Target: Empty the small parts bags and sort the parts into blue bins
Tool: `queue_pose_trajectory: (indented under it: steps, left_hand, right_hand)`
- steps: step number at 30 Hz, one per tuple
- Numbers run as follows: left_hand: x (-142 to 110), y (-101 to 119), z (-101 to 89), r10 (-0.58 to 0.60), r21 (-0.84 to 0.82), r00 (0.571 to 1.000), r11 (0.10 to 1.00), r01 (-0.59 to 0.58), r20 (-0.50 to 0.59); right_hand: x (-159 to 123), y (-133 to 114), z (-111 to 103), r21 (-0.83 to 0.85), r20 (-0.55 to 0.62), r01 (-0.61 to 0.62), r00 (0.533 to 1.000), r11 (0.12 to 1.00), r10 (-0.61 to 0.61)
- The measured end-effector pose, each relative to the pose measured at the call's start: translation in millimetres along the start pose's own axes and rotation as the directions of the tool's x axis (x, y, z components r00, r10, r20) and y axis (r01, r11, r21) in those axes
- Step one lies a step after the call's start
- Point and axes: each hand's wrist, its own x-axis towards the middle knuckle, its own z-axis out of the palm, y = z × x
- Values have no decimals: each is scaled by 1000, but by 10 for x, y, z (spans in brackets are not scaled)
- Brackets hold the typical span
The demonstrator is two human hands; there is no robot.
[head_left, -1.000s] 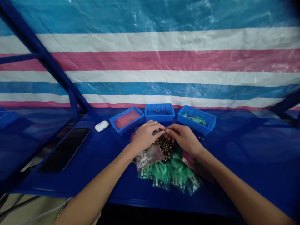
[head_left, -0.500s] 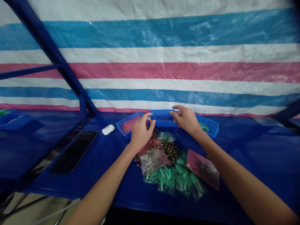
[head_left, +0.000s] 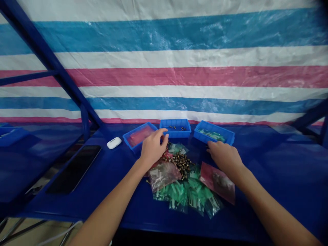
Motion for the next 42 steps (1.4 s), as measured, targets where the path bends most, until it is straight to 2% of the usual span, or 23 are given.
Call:
queue_pose_trajectory:
  steps: [5,7,9,11,14,19,24,31,37,42]
  left_hand:
    - [-2,-7,0,6,-6,1000,1000,-6,-3]
    - [-2,2,-8,20,-23,1000,1000,-20,-13]
    - [0,22,-20,49,-62,999,997,-48,7]
    - [6,50,-30,97,-126,993,988,-88,69]
    - [14,93,-34,150,-221,974,969,-111,167]
    - [16,116,-18,119,-308,968,950,-46,223]
    - [19,122,-16,97,-382,964,924,5,248]
    - [18,119,2,67,-419,971,907,37,230]
    - [-6,123,23,63,-440,971,897,48,233]
    - [-7,135,24,77,-443,973,896,29,219]
  right_hand:
    - [29,-35,35,4,5,19,1000,1000,-19]
    - [53,-78,5,76,-19,42,999,996,-40]
    - [81,-158,-59,192,-87,123,990,974,-108]
    - [110,-265,-147,291,-185,241,964,926,-192]
    - [153,-427,-271,332,-298,362,916,871,-267]
    - [191,-573,-273,351,-378,465,864,812,-332]
    - [188,-574,-116,503,-407,448,877,739,-255]
    - [148,-536,-73,743,-344,373,925,556,-161]
    - [120,-555,-92,862,-271,317,948,397,-168]
    - [124,-575,-83,951,-198,237,960,198,-197]
